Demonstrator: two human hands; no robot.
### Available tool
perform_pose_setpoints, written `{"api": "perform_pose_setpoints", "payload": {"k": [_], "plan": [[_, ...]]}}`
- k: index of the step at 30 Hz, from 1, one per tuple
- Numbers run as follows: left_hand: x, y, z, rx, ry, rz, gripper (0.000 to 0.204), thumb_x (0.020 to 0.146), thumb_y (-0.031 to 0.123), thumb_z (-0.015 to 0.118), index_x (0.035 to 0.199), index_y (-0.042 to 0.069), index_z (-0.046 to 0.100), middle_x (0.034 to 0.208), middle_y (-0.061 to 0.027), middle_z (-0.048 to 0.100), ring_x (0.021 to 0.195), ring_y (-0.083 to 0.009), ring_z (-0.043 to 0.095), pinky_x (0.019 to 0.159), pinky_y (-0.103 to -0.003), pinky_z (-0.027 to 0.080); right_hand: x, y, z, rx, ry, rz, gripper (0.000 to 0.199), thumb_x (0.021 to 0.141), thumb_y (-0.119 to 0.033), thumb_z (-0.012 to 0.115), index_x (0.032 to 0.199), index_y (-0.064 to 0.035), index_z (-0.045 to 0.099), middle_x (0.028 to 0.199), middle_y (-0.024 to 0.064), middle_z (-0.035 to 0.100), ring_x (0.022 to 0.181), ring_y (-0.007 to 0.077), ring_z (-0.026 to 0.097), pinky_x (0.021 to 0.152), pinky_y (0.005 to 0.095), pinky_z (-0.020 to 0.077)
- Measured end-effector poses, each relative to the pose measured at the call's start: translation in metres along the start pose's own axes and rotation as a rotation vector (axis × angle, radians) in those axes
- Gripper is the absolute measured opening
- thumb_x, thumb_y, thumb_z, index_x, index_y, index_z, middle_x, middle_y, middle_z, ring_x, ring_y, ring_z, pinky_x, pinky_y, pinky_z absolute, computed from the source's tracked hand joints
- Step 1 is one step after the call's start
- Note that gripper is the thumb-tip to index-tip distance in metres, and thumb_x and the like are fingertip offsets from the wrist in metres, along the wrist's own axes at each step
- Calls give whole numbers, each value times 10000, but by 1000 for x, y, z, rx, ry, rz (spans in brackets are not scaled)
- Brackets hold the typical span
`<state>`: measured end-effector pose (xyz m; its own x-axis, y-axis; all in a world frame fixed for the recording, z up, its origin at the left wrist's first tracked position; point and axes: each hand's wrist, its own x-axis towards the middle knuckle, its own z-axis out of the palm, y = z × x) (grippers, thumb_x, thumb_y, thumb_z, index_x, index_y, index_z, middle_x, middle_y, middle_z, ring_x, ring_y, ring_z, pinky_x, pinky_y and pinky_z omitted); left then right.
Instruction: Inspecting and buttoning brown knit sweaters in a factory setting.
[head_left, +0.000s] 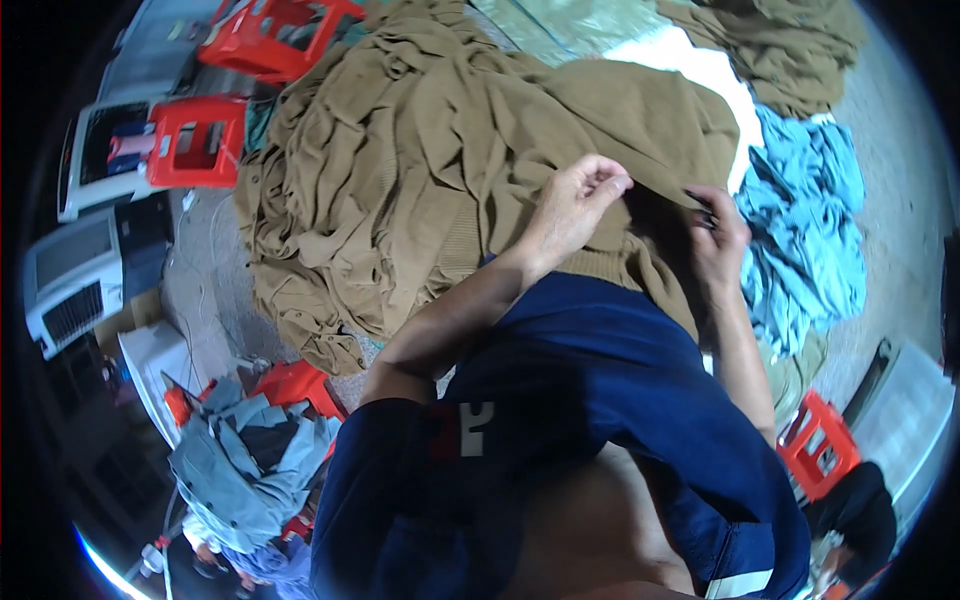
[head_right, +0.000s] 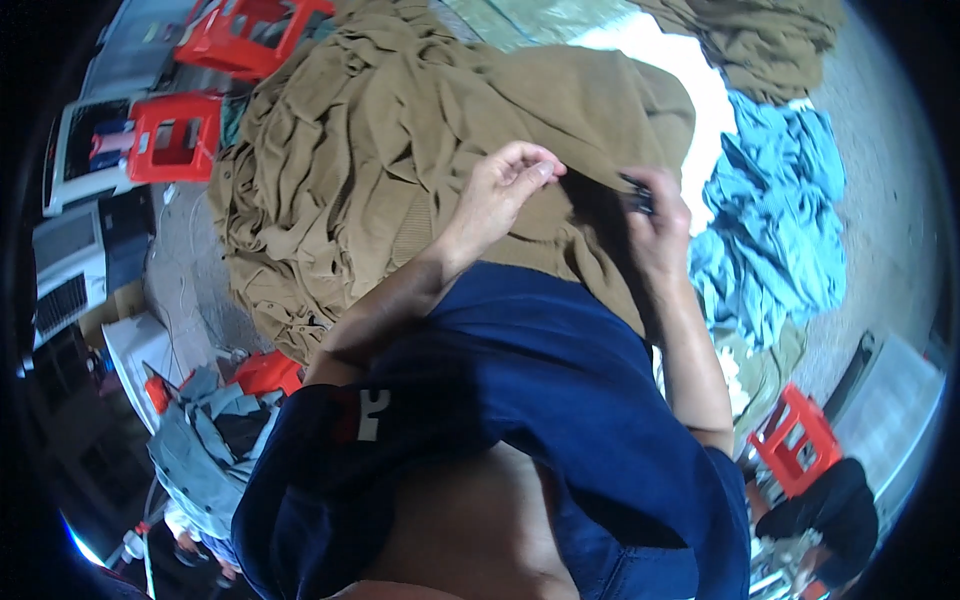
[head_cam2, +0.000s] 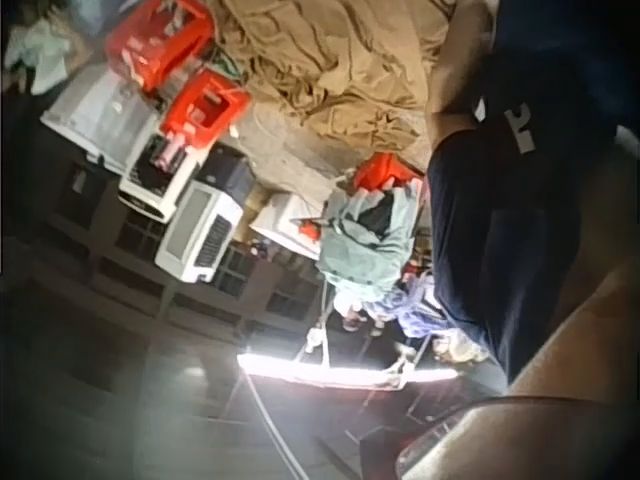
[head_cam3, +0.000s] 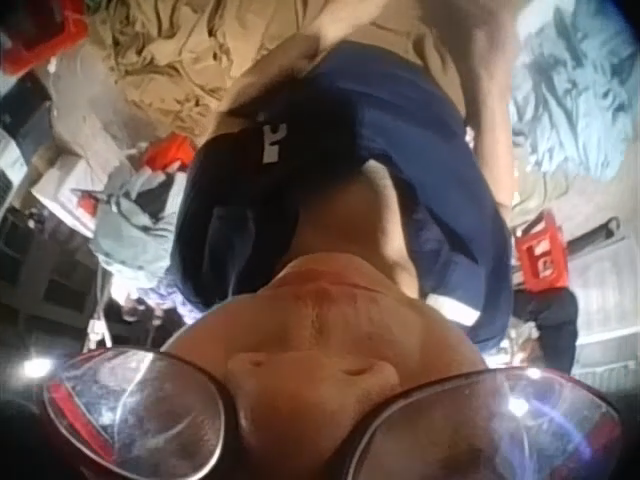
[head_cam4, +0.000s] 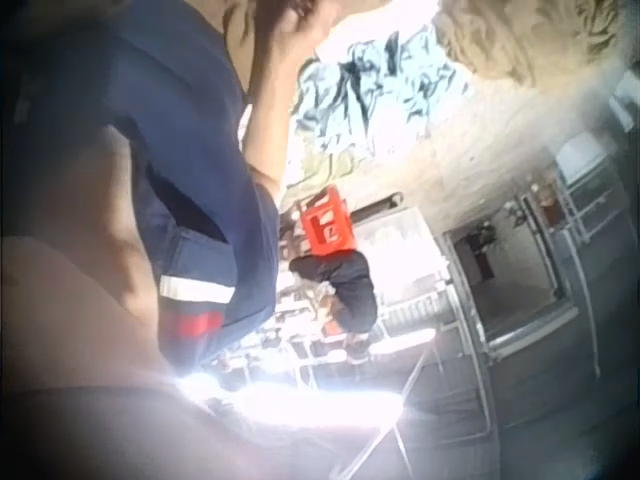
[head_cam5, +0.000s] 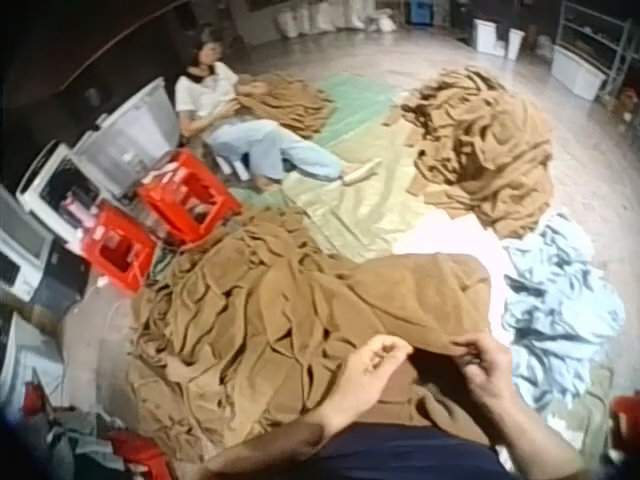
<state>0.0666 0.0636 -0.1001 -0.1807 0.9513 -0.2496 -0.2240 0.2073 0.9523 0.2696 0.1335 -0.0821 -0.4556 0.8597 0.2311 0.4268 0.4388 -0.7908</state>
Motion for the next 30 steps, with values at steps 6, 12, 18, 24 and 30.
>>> {"api": "perform_pose_setpoints", "payload": {"k": [6,12,18,24,30], "plan": [[47,-7,-155,841,819,178,325,819,165,685,1096,18,597,1035,-146,658,944,-258,642,846,-360,499,3,60,-61,424,320,231,200,916,22,581,1113,-7,598,979,43,634,881,100,592,839,222,465],[75,-41,-219,1004,922,-420,576,773,233,689,1282,68,476,1321,-169,459,1274,-351,395,1063,-489,320,0,93,-130,690,634,191,184,946,-36,551,1123,-25,601,1027,88,666,928,158,631,853,303,496],[66,-77,-279,751,851,-39,220,840,165,622,1047,90,634,1013,-134,668,971,-259,611,889,-384,462,-17,121,-211,671,837,313,183,957,-106,537,1088,-4,613,1001,95,665,934,187,644,860,326,501],[-7,81,-218,-293,15,32,205,897,89,582,1096,36,573,1030,-37,651,934,-129,625,858,-285,494,-35,127,-207,735,738,309,194,970,-139,517,1116,-36,593,1046,107,661,961,213,645,864,342,499],[4,135,-299,130,260,145,226,884,201,658,1047,55,603,955,-45,675,901,-155,649,803,-272,499,-13,151,-202,719,803,363,217,966,-155,518,1120,-23,593,1043,117,657,958,236,646,874,364,501]]}}
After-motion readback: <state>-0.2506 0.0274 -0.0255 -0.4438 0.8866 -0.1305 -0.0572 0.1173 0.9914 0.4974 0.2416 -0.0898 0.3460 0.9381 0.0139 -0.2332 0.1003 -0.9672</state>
